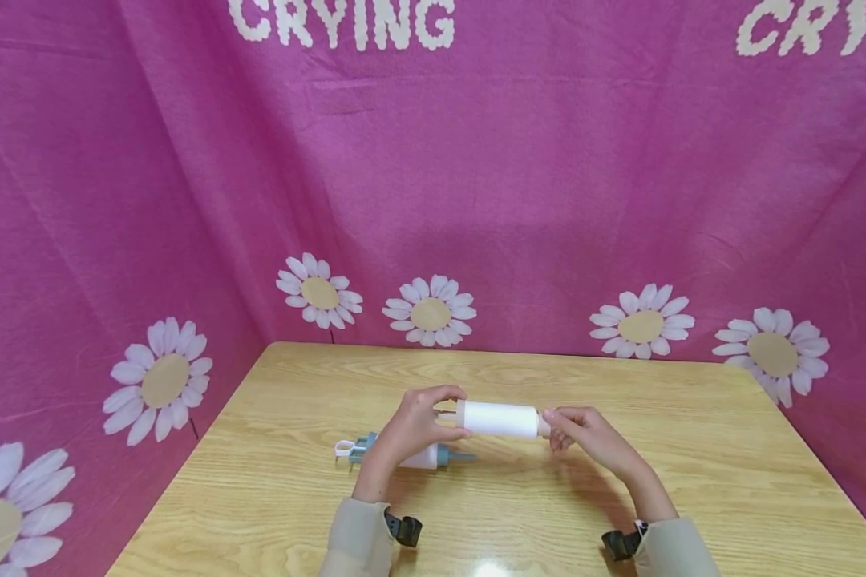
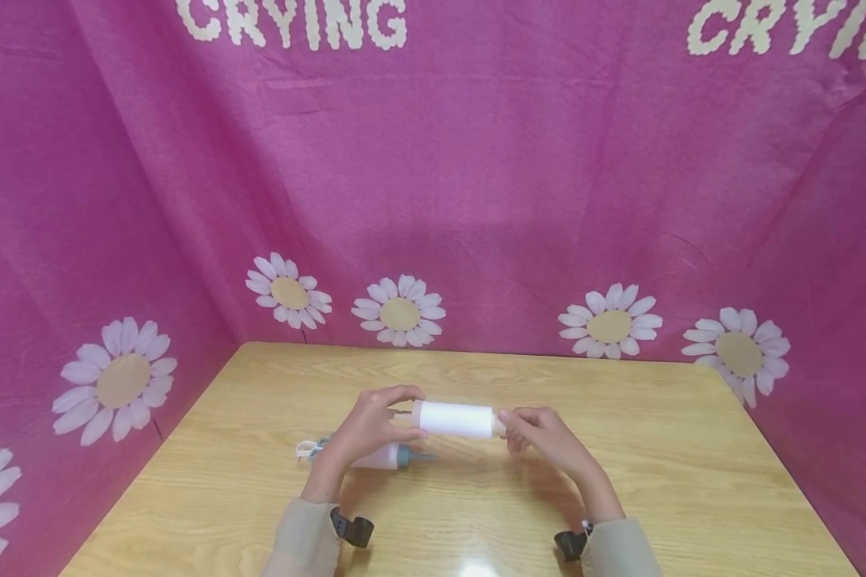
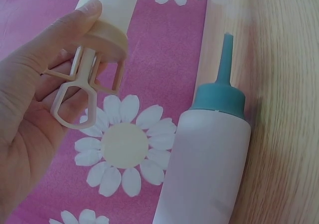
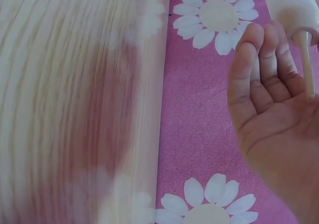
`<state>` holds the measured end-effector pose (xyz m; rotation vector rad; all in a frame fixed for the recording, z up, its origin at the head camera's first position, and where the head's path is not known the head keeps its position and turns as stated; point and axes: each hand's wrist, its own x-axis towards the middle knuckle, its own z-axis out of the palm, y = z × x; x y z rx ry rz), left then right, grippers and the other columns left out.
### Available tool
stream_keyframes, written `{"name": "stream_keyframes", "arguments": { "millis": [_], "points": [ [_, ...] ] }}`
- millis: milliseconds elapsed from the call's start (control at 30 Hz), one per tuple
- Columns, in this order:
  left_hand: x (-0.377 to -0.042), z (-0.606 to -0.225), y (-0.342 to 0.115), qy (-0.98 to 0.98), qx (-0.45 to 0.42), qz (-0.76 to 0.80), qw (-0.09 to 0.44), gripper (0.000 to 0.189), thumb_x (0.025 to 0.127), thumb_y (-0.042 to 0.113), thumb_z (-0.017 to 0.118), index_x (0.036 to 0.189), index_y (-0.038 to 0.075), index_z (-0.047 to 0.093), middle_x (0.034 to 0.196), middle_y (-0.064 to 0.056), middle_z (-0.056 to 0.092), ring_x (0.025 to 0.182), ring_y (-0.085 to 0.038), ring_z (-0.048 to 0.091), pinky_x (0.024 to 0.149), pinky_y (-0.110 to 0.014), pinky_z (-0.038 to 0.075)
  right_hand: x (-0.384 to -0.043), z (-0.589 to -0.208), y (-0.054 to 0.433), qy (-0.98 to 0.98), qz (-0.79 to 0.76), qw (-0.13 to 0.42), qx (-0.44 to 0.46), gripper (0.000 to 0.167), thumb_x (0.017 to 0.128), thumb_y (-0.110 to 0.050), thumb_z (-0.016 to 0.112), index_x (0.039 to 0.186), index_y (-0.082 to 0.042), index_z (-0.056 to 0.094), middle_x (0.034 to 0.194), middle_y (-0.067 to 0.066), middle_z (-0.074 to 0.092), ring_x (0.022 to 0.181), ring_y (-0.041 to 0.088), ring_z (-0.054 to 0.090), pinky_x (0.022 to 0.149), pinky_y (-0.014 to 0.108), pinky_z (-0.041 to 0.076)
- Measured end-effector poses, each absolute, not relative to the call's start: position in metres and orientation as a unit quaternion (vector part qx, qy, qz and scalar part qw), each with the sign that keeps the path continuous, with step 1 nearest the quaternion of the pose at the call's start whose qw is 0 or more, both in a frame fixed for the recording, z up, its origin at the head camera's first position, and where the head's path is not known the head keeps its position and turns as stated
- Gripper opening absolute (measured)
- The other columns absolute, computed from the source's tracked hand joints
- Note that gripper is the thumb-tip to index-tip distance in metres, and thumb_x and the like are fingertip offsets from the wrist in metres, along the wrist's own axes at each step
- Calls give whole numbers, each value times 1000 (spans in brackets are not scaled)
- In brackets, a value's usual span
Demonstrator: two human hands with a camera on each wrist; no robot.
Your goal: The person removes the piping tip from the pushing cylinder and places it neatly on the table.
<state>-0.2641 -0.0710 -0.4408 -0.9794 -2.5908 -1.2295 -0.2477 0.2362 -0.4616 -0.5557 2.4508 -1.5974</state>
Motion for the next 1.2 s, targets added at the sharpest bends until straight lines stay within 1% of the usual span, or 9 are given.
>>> {"name": "stream_keyframes", "arguments": {
  "millis": [67, 200, 300, 467, 700, 867, 1033, 1133, 1200],
  "points": [
    [-264, -441, -71, -854, -321, -405, 58, 44, 78, 22, 83, 116, 11, 65, 121, -10, 69, 105, -24, 71, 83, -29, 60, -247, -462, 237, 822, -534, 77, -186, 36, 102, -24, 51, 96, 10, 61, 81, 9, 66, 74, 13, 63, 72, 34, 57],
    [-264, -442, -73, -856, -317, -404, 58, 44, 78, 24, 83, 116, 12, 65, 121, -9, 70, 105, -23, 71, 83, -30, 60, -246, -465, 237, 826, -530, 61, -180, 26, 97, -22, 61, 107, 2, 61, 101, 13, 64, 88, 10, 60, 78, 30, 55],
    [-264, -443, -73, -856, -315, -406, 56, 44, 78, 24, 83, 117, 12, 65, 122, -9, 69, 106, -24, 70, 84, -30, 60, -246, -468, 236, 825, -534, 47, -181, 24, 93, -20, 66, 108, -2, 60, 108, 9, 62, 95, 8, 59, 80, 26, 54],
    [-264, -444, -74, -857, -311, -407, 55, 45, 78, 23, 83, 117, 12, 65, 122, -6, 69, 106, -25, 70, 84, -29, 60, -246, -471, 235, 819, -538, 19, -200, 24, 89, -14, 70, 109, -5, 58, 106, 0, 61, 96, 6, 59, 80, 25, 53],
    [-264, -445, -75, -858, -309, -407, 55, 45, 78, 22, 83, 117, 11, 65, 121, -8, 69, 107, -30, 69, 85, -34, 60, -248, -474, 233, 826, -514, -42, -226, 29, 85, -13, 75, 108, -10, 58, 108, -1, 62, 100, -2, 57, 88, 22, 51],
    [-264, -445, -76, -861, -307, -400, 63, 45, 78, 23, 83, 117, 12, 65, 121, -7, 69, 107, -27, 69, 85, -35, 60, -248, -474, 231, 820, -521, -50, -229, 33, 84, -11, 77, 110, -8, 57, 109, -4, 62, 100, -3, 58, 88, 20, 52],
    [-264, -445, -76, -857, -307, -409, 64, 45, 77, 21, 84, 118, 11, 66, 122, -9, 69, 106, -28, 69, 86, -44, 59, -247, -472, 230, 811, -539, -28, -225, 34, 89, -9, 69, 119, 0, 55, 114, -2, 62, 100, -1, 58, 85, 22, 53],
    [-264, -445, -76, -855, -306, -414, 61, 45, 77, 21, 84, 117, 10, 65, 121, -9, 69, 107, -29, 69, 87, -46, 59, -246, -469, 230, 814, -543, -5, -208, 26, 99, -14, 56, 118, 4, 57, 113, 3, 62, 95, 0, 58, 82, 25, 54],
    [-264, -445, -76, -854, -308, -414, 60, 45, 77, 21, 84, 117, 10, 65, 121, -9, 69, 107, -30, 69, 86, -47, 59, -246, -466, 231, 816, -546, 10, -192, 33, 104, -20, 46, 118, 8, 58, 109, 6, 64, 90, -1, 60, 79, 26, 55]
  ]
}}
